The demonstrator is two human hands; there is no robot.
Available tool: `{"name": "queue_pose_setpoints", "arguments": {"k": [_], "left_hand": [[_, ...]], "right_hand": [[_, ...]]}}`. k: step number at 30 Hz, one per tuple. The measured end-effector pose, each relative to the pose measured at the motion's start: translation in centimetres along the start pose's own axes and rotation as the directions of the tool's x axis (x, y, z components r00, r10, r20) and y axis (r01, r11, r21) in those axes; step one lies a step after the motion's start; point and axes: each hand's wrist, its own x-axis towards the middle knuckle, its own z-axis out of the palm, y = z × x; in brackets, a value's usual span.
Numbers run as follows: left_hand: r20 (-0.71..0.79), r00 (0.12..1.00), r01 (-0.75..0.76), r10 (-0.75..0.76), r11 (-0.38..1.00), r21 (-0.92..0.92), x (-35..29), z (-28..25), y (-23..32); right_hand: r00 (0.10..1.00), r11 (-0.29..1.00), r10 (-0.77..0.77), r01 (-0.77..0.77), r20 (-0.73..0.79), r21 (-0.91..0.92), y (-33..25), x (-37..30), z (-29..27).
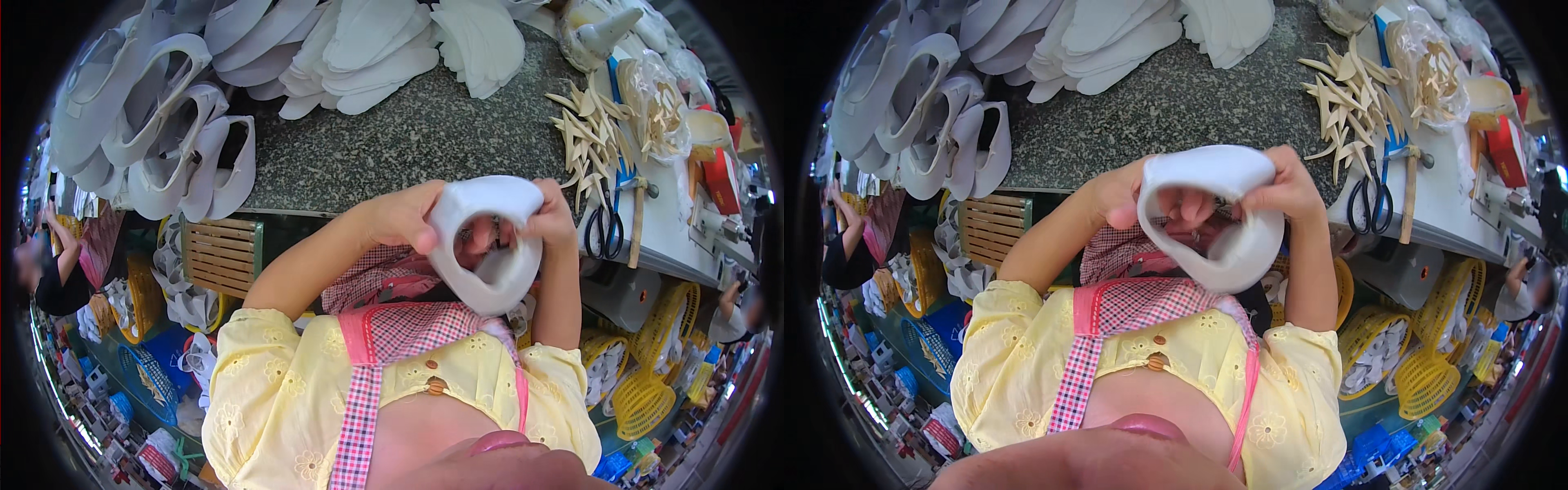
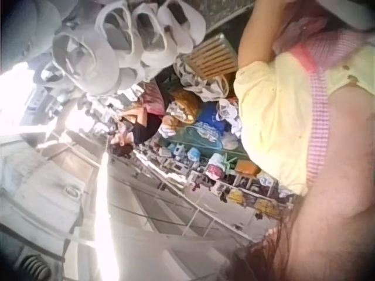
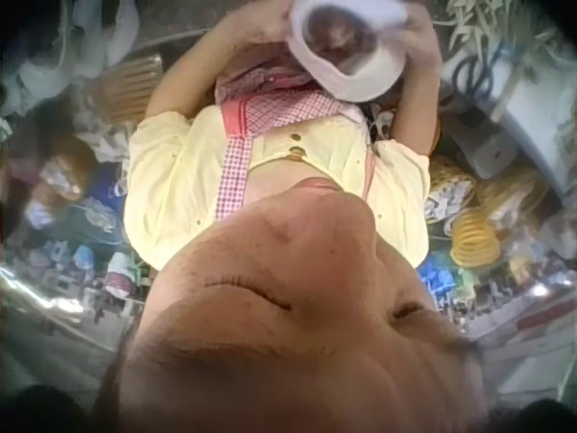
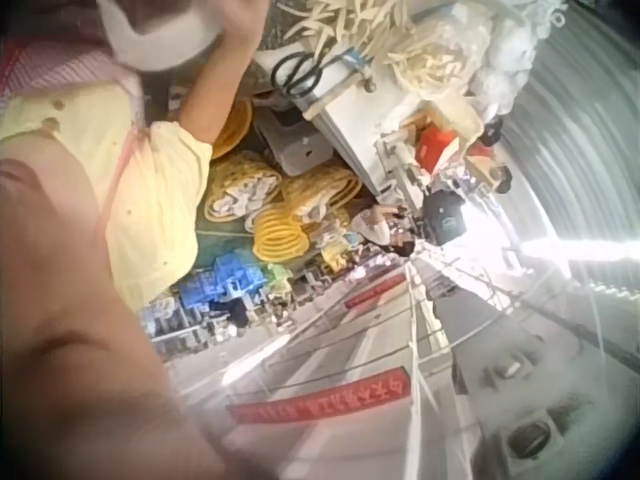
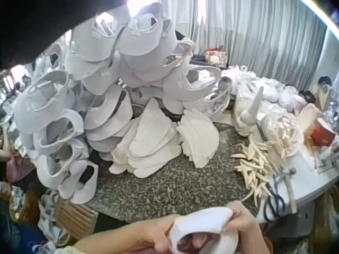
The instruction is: Assembling and finishing white shoe uppers by inserting liners and attaching decorative bows.
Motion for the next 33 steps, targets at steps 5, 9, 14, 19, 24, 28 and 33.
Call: {"name": "queue_pose_setpoints", "arguments": {"k": [5,9,14,19,24,28,33], "left_hand": [[-0.077,0.991,0.119,-0.110,0.986,0.113,-0.6,0.2,0.7],[-0.120,0.808,0.305,0.577,-0.234,0.923,0.5,-2.9,2.3],[-0.025,0.116,0.235,0.993,-0.003,0.972,2.2,-5.9,7.4],[0.279,0.320,0.272,0.905,-0.370,0.888,4.0,-2.1,6.0],[0.398,0.477,0.169,0.784,-0.527,0.833,4.0,-1.4,3.0],[0.355,0.425,0.160,0.832,-0.455,0.876,3.2,-2.2,3.5],[0.408,0.584,0.118,0.702,-0.570,0.813,1.7,-1.9,4.2]], "right_hand": [[0.990,0.930,0.027,-0.077,-0.141,-0.359,0.1,0.1,0.0],[0.856,0.535,-0.174,-0.333,-0.486,-0.777,0.4,1.1,0.8],[0.656,0.334,-0.568,-0.369,-0.498,-0.867,2.3,2.2,1.6],[0.872,0.757,-0.376,0.094,-0.314,-0.647,0.9,2.1,6.7],[0.772,0.826,-0.117,0.424,-0.624,0.370,3.4,6.4,5.7],[0.714,0.819,-0.179,0.489,-0.677,0.299,4.3,7.6,6.1],[0.788,0.581,-0.182,0.569,-0.588,0.582,2.0,8.6,6.0]]}}
